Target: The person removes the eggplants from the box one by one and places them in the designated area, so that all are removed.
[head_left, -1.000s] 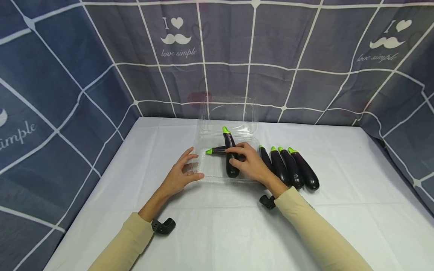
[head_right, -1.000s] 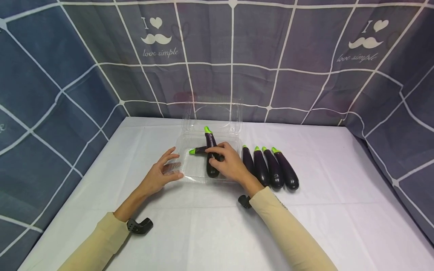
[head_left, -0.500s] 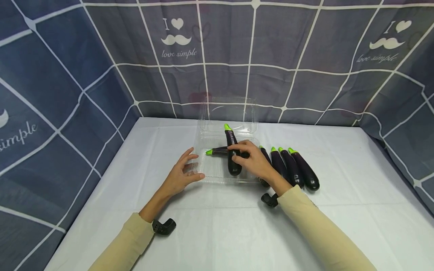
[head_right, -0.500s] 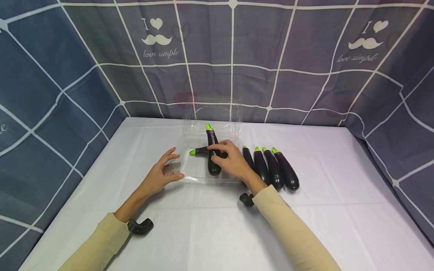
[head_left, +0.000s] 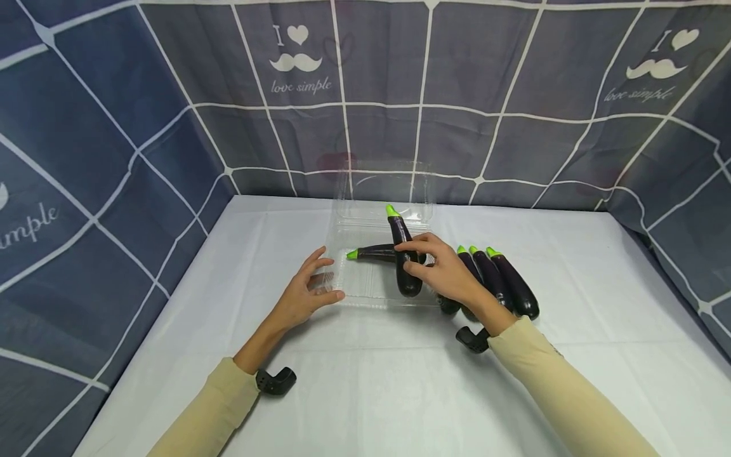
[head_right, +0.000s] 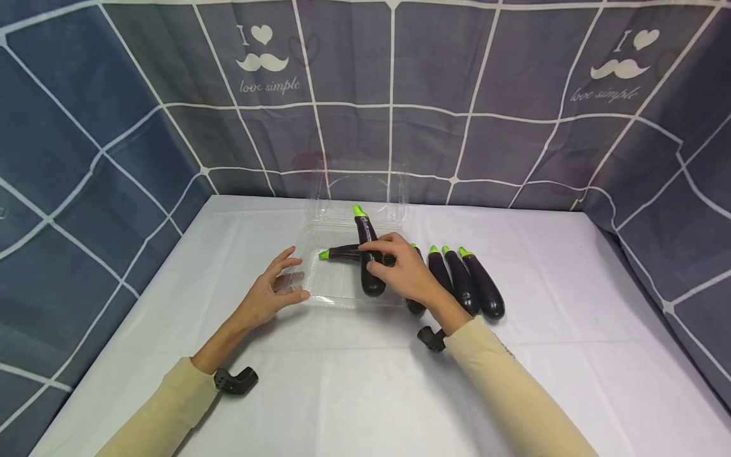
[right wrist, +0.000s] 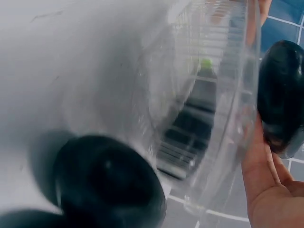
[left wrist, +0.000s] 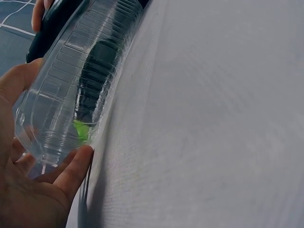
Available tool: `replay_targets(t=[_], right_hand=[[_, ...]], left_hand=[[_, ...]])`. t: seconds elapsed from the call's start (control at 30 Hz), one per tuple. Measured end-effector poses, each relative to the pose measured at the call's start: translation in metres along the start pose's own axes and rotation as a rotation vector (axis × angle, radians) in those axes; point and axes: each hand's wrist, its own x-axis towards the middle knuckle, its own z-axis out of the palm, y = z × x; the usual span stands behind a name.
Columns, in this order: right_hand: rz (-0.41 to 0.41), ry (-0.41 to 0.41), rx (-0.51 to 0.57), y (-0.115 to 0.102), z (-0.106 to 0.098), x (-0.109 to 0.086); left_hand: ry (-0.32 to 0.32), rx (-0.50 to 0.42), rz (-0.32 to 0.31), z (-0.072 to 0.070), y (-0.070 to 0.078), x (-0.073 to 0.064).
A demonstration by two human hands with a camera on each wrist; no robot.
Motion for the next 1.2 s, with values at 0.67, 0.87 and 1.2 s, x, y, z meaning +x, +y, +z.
replay_targets(t=[0.67, 0.87, 1.2], right_hand=[[0.043, 0.009, -0.03, 0.026, -0.068, -0.048], [0.052, 0.031, -0.085, 0.034, -0.087, -0.064], [0.121, 0.022, -0.143, 0.051, -0.119, -0.092]], left_hand=[[0.003, 0.009, -0.001, 0.0, 0.0, 0.002], [0.007, 0.008, -0.006, 0.001, 0.001, 0.001], [0.002, 0.004, -0.002, 0.001, 0.0, 0.0]])
